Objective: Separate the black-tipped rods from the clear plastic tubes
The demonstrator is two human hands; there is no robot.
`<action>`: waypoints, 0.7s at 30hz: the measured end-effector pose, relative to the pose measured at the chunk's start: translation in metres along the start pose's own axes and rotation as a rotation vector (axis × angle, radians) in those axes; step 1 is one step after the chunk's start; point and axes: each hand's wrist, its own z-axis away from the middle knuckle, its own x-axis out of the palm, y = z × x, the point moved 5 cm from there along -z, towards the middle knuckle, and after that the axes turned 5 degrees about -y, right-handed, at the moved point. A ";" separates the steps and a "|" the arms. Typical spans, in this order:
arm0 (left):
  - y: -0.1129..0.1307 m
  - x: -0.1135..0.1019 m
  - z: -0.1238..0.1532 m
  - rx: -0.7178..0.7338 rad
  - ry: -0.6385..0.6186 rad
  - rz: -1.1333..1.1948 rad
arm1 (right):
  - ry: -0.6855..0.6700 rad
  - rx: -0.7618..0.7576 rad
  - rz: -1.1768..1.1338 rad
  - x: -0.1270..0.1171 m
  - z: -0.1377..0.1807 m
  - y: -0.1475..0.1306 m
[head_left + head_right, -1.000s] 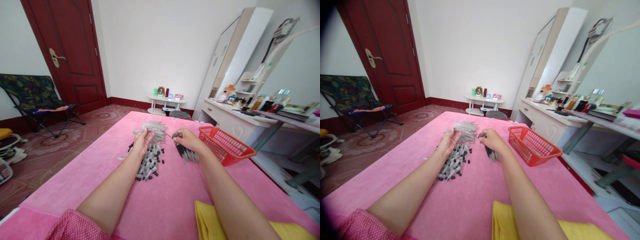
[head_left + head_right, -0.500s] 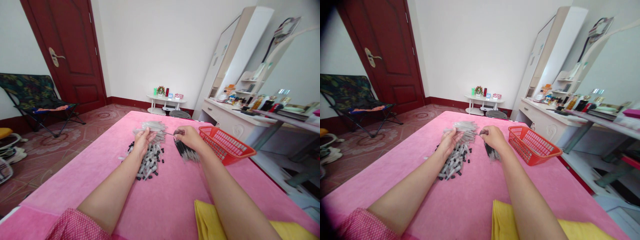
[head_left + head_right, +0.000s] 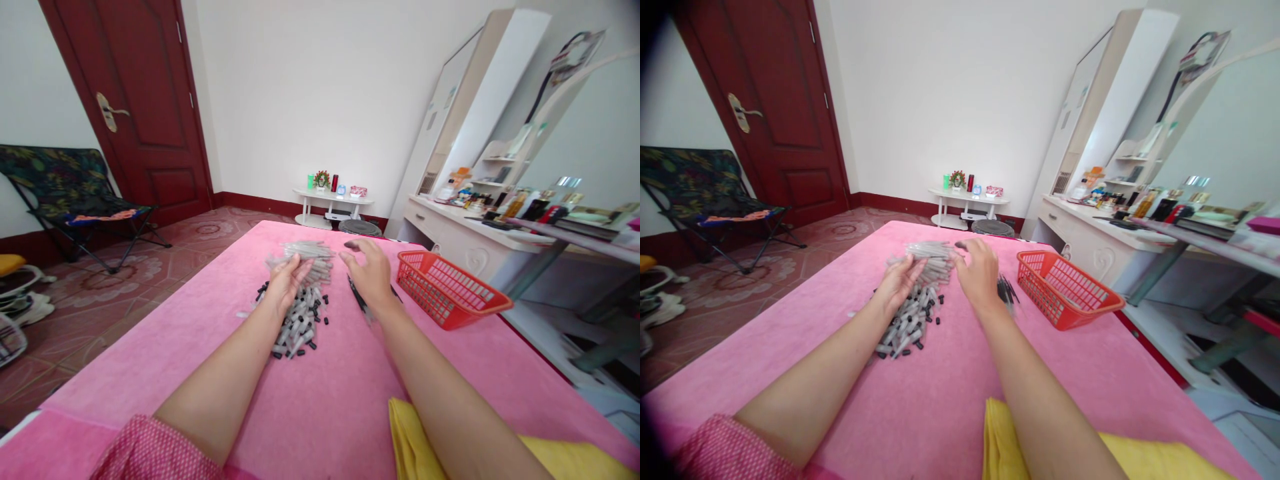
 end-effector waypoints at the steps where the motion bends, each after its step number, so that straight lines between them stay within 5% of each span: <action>1: 0.002 -0.003 -0.002 0.018 0.039 0.055 | 0.077 0.030 -0.035 -0.001 0.002 0.003; 4: 0.007 -0.011 -0.006 0.046 0.123 0.181 | 0.032 0.129 -0.088 0.014 0.007 0.019; 8: 0.009 -0.013 -0.007 0.049 0.159 0.241 | -0.430 0.180 -0.016 0.060 0.019 0.038; 10: 0.009 -0.013 -0.006 0.050 0.165 0.249 | -0.533 0.159 0.032 0.073 0.026 0.040; 21: 0.008 -0.007 -0.002 0.058 0.124 0.184 | -0.644 0.094 0.170 0.084 0.040 0.028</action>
